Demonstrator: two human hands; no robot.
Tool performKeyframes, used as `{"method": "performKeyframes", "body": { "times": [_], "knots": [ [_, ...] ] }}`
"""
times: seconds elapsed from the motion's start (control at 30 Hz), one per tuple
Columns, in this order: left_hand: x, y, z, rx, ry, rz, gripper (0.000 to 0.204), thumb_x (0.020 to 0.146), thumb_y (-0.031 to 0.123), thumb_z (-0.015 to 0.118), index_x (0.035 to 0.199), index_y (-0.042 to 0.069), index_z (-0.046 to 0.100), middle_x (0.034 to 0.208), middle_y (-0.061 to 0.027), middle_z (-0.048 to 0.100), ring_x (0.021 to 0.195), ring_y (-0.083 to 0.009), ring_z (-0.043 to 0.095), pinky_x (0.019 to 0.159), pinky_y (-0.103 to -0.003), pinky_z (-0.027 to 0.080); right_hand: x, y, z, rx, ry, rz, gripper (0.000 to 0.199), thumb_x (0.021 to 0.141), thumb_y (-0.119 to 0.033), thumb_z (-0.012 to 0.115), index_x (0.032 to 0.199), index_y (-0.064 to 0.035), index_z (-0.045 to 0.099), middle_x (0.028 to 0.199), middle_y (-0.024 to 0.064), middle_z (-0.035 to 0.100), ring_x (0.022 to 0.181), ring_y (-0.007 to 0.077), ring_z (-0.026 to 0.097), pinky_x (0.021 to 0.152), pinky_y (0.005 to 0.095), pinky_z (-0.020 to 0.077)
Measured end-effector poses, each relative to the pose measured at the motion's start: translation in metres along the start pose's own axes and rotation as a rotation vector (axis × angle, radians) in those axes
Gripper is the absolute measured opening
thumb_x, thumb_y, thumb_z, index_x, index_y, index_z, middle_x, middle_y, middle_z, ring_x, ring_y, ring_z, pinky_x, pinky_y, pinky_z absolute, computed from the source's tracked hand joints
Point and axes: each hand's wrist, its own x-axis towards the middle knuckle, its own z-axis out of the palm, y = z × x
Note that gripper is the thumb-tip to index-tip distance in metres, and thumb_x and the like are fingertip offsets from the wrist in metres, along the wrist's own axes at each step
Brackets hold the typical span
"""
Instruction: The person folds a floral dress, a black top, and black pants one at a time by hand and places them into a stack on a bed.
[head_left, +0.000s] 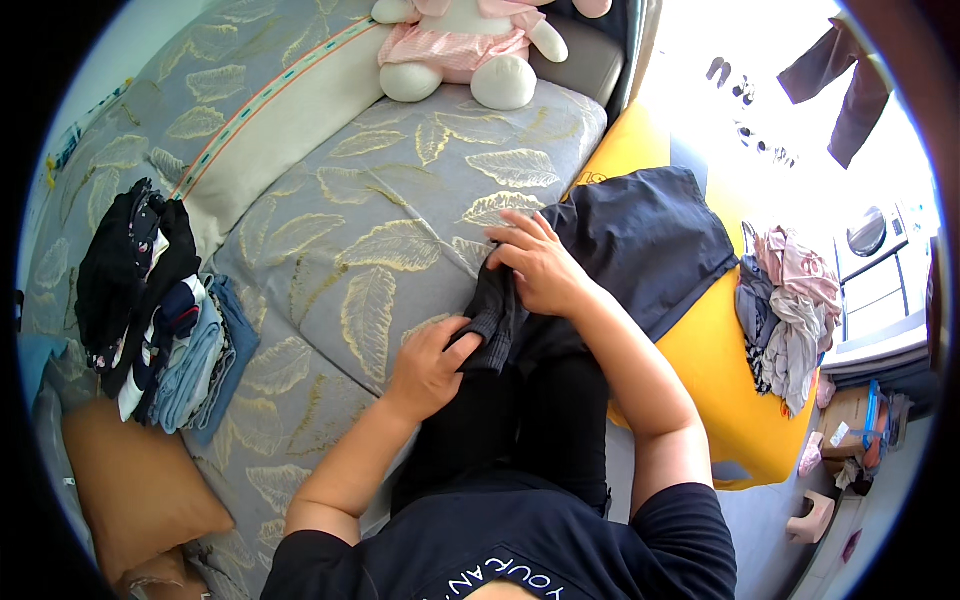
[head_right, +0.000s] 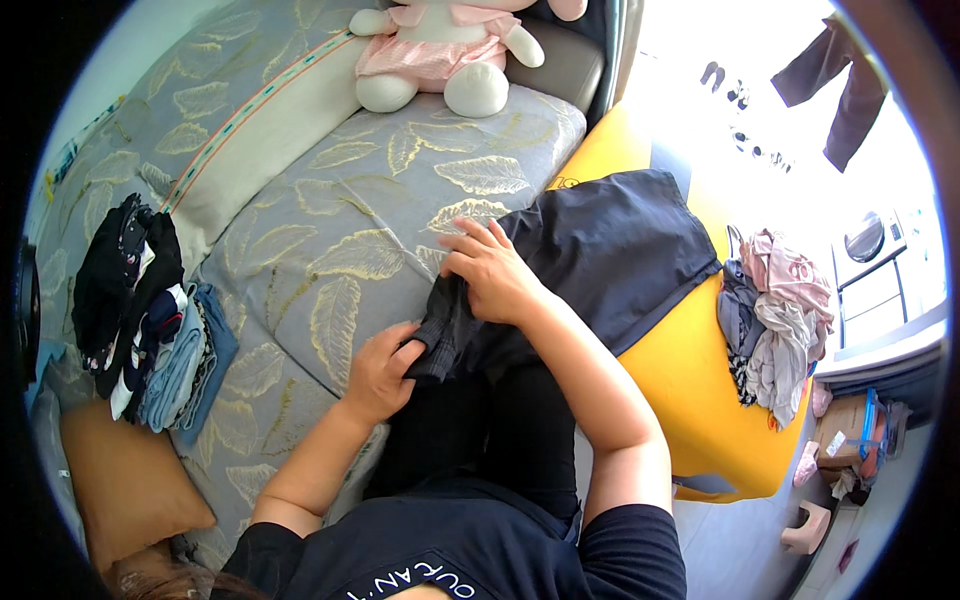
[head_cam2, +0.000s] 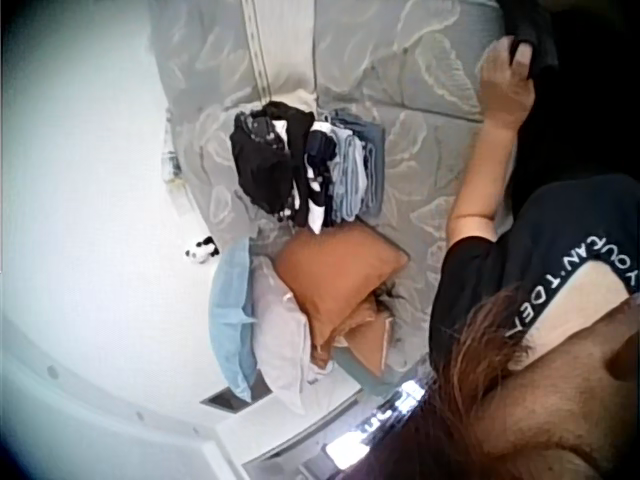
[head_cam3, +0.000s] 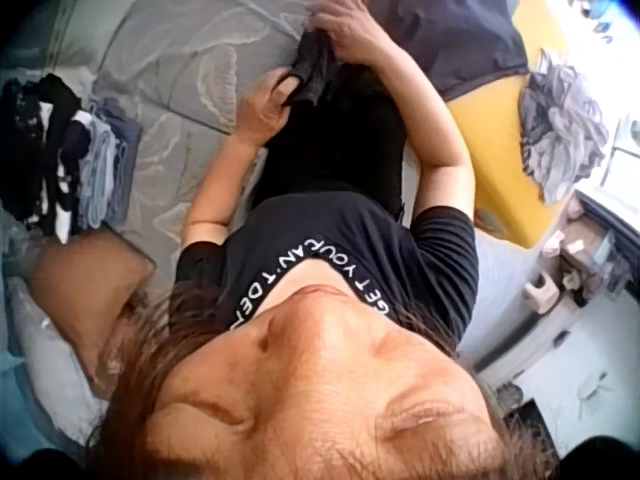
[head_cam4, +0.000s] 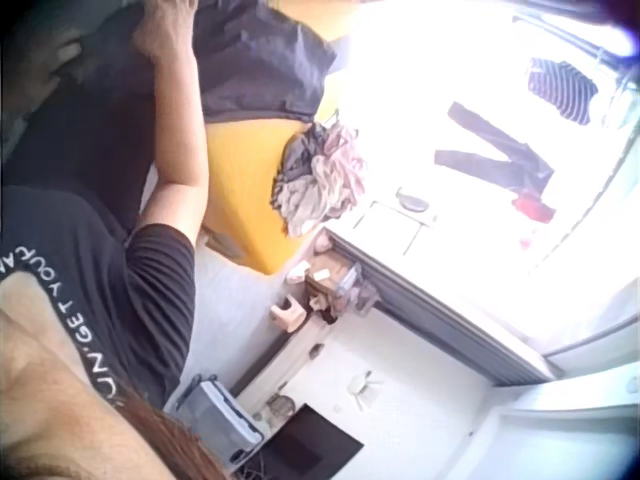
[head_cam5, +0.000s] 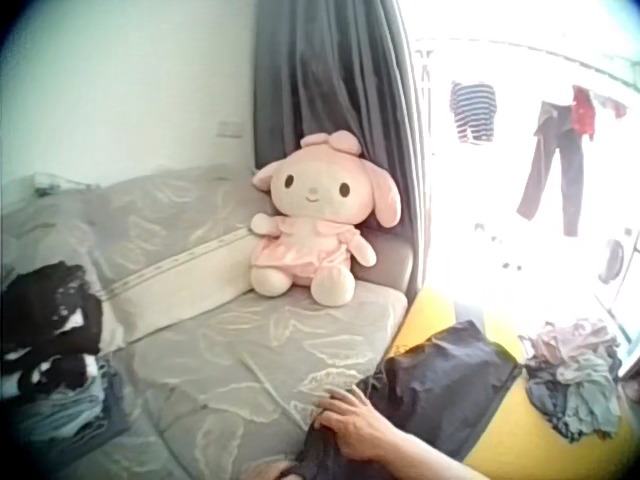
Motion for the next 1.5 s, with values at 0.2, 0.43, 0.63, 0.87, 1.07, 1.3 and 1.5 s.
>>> {"method": "performKeyframes", "body": {
  "times": [0.2, 0.43, 0.63, 0.87, 1.07, 1.3, 1.5],
  "knots": [
    [-0.030, -0.015, 0.021, -0.026, 0.182, -0.220, 0.069, 0.064, 0.003, 0.073, 0.126, 0.000, 0.043, 0.111, -0.0227, 0.055, 0.094, -0.0418, 0.057, 0.082, -0.046, 0.047, -0.038, 0.012, 0.005, 0.114, 0.128, 0.151, 0.016, 0.061, 0.000, 0.056, 0.073, -0.0081, 0.050, 0.073, 0.0073, 0.054, 0.080, 0.0304, 0.058, 0.107, 0.0512, 0.0345],
    [-0.019, -0.004, 0.024, -0.131, 0.268, -0.217, 0.055, 0.078, 0.013, 0.075, 0.120, -0.003, 0.043, 0.099, -0.0223, 0.055, 0.087, -0.0409, 0.055, 0.075, -0.044, 0.046, -0.022, 0.016, 0.020, -0.099, 0.248, 0.406, 0.011, 0.059, -0.004, 0.054, 0.069, -0.0059, 0.050, 0.063, 0.0117, 0.057, 0.067, 0.0330, 0.059, 0.069, 0.0414, 0.0452],
    [-0.022, -0.015, 0.008, -0.081, 0.307, -0.274, 0.040, 0.084, 0.015, 0.070, 0.113, -0.001, 0.048, 0.093, -0.0211, 0.053, 0.085, -0.0408, 0.054, 0.073, -0.045, 0.045, 0.018, -0.021, 0.024, 0.176, 0.036, 0.097, 0.052, 0.067, -0.014, 0.059, 0.119, -0.0077, 0.057, 0.109, 0.0149, 0.063, 0.112, 0.0317, 0.054, 0.107, 0.0582, 0.0256],
    [-0.005, -0.099, -0.137, -0.119, 0.183, -0.755, 0.054, 0.082, 0.020, 0.072, 0.127, -0.002, 0.050, 0.120, -0.0226, 0.059, 0.115, -0.0300, 0.056, 0.098, -0.038, 0.041, 0.009, -0.006, 0.039, -0.157, 0.149, 0.368, 0.064, 0.087, -0.046, 0.061, 0.139, -0.0134, 0.042, 0.142, 0.0174, 0.041, 0.132, 0.0364, 0.035, 0.107, 0.0605, 0.0245],
    [0.018, -0.112, -0.080, 0.433, 0.088, -0.429, 0.065, 0.085, 0.029, 0.067, 0.139, 0.006, 0.042, 0.141, -0.0193, 0.044, 0.131, -0.0392, 0.039, 0.106, -0.049, 0.032, -0.049, 0.018, 0.047, -0.318, 0.048, 0.631, 0.072, 0.085, -0.054, 0.059, 0.144, -0.0177, 0.038, 0.150, 0.0193, 0.030, 0.140, 0.0399, 0.023, 0.105, 0.0679, 0.0204],
    [0.044, -0.046, 0.045, 0.443, -0.476, -0.380, 0.080, 0.083, 0.063, 0.055, 0.146, 0.017, 0.036, 0.155, -0.0179, 0.020, 0.143, -0.0400, 0.015, 0.107, -0.069, 0.014, -0.162, 0.034, 0.019, -0.426, 0.147, 1.014, 0.061, 0.087, -0.052, 0.059, 0.132, -0.0117, 0.053, 0.141, 0.0170, 0.044, 0.134, 0.0358, 0.036, 0.108, 0.0589, 0.0237],
    [0.053, -0.005, 0.094, 0.272, -0.473, -0.160, 0.078, 0.083, 0.059, 0.059, 0.144, 0.014, 0.040, 0.154, -0.0192, 0.022, 0.142, -0.0402, 0.016, 0.107, -0.068, 0.014, -0.233, 0.013, -0.023, -0.304, 0.275, 1.318, 0.048, 0.081, -0.037, 0.071, 0.114, -0.0021, 0.061, 0.107, 0.0187, 0.063, 0.106, 0.0341, 0.057, 0.091, 0.0400, 0.0462]
  ]
}}
